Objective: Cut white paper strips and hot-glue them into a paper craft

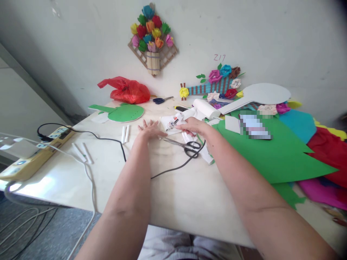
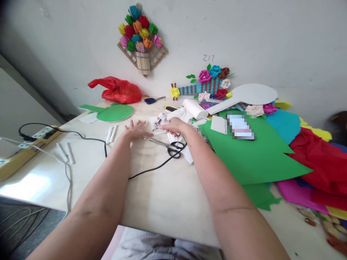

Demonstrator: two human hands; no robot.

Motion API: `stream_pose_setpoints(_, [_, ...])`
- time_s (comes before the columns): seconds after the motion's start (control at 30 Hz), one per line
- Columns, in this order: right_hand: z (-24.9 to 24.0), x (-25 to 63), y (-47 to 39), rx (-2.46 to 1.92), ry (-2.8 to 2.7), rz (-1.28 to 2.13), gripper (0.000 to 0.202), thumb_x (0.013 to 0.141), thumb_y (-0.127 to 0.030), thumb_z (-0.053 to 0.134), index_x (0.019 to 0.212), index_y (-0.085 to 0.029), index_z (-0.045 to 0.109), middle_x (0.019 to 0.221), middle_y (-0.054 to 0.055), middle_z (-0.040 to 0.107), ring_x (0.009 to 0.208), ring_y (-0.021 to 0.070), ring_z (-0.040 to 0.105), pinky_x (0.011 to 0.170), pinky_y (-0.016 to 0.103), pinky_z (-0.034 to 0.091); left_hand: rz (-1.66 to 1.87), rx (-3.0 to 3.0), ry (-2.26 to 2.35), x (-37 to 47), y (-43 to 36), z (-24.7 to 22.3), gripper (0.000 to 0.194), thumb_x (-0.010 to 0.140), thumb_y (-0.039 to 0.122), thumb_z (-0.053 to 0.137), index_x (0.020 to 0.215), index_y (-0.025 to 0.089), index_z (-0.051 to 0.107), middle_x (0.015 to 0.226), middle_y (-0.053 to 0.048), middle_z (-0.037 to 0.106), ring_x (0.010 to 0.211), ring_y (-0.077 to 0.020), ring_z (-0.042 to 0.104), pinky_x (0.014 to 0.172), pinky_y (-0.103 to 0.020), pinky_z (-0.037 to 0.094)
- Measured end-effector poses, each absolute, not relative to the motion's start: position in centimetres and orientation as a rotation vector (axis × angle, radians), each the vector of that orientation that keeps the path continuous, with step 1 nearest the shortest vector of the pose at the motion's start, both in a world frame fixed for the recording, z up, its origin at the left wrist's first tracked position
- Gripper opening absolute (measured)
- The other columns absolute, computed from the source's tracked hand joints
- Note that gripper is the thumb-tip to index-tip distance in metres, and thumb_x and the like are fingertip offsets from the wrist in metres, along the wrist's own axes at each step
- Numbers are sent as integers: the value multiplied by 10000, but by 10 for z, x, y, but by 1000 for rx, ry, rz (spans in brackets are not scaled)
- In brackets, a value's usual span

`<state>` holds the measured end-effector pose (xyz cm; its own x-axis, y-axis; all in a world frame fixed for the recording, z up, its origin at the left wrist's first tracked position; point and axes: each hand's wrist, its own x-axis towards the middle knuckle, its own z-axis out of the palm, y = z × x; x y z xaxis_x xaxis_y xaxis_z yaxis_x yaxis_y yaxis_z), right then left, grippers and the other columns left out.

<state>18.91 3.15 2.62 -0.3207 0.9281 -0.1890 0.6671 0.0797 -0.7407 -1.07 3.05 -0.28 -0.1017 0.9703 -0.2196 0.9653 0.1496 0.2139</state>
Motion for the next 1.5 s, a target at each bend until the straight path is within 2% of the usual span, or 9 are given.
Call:
stream_pose_setpoints(0.6, [20,172,47,-1642,-1867,946,402,719,-533,589,763,-134,569,510,-3,519,376,81,444,372,197,369,98,1859,2076,-17,35,-6,999,597,654,536,1433,265,151,1497,-68,4,1328,-353,-139,997,-615,-41])
stream_pose_setpoints(0.77, [18,174,49,-1592,-1792,922,384,745,-522,568,803,-143,580,520,-7,528,379,81,450,384,200,386,370,1748,1960,-25,29,-2,836,708,681,346,1425,280,193,1496,-38,37,1343,-316,-92,1017,-583,-45])
stream_pose_setpoints(0.83, [19,174,50,-1563,-1756,924,359,759,-499,564,814,-145,581,514,-13,524,375,76,443,385,192,384,514,1668,1898,-28,25,1,784,737,682,269,1421,304,201,1497,-8,58,1351,-297,-57,1033,-567,-4])
stream_pose_setpoints(1.0, [22,170,48,-1478,-1715,919,348,787,-488,532,861,-152,590,549,-13,551,357,57,424,370,171,361,580,1624,1868,-29,21,4,778,675,579,491,1390,379,261,1487,47,91,1351,-294,-66,1034,-556,127])
stream_pose_setpoints(1.2, [12,162,47,-1484,-1705,940,393,769,-501,545,954,-159,604,728,29,641,386,51,464,385,171,389,592,1655,1856,-29,23,1,734,655,470,530,1357,385,337,1473,43,174,1359,-299,2,1021,-551,180])
stream_pose_setpoints(1.27, [6,160,48,-1519,-1704,949,404,763,-506,549,960,-158,606,758,39,649,392,56,480,381,177,396,647,1634,1838,-32,24,-1,719,626,426,562,1325,384,398,1466,42,209,1357,-321,63,1005,-540,226])
stream_pose_setpoints(1.37, [1,158,49,-1533,-1701,928,419,756,-519,549,959,-156,606,763,43,650,383,62,484,366,185,390,839,1516,1822,-38,29,-5,648,608,361,566,1252,331,509,1366,-12,432,1248,-327,374,937,-457,355])
stream_pose_setpoints(1.43, [4,156,49,-1526,-1713,897,420,758,-522,545,969,-164,602,750,34,649,384,59,480,370,181,388,1056,1391,1890,-43,34,-9,571,612,320,532,1173,228,584,1148,-64,616,1066,-281,548,847,-373,433])
stream_pose_setpoints(1.5, [9,154,49,-1510,-1748,863,418,767,-524,531,977,-169,597,712,24,641,393,61,482,388,176,391,1264,1291,1996,-47,38,-11,477,622,313,508,1056,163,637,955,-75,678,939,-251,605,746,-313,471])
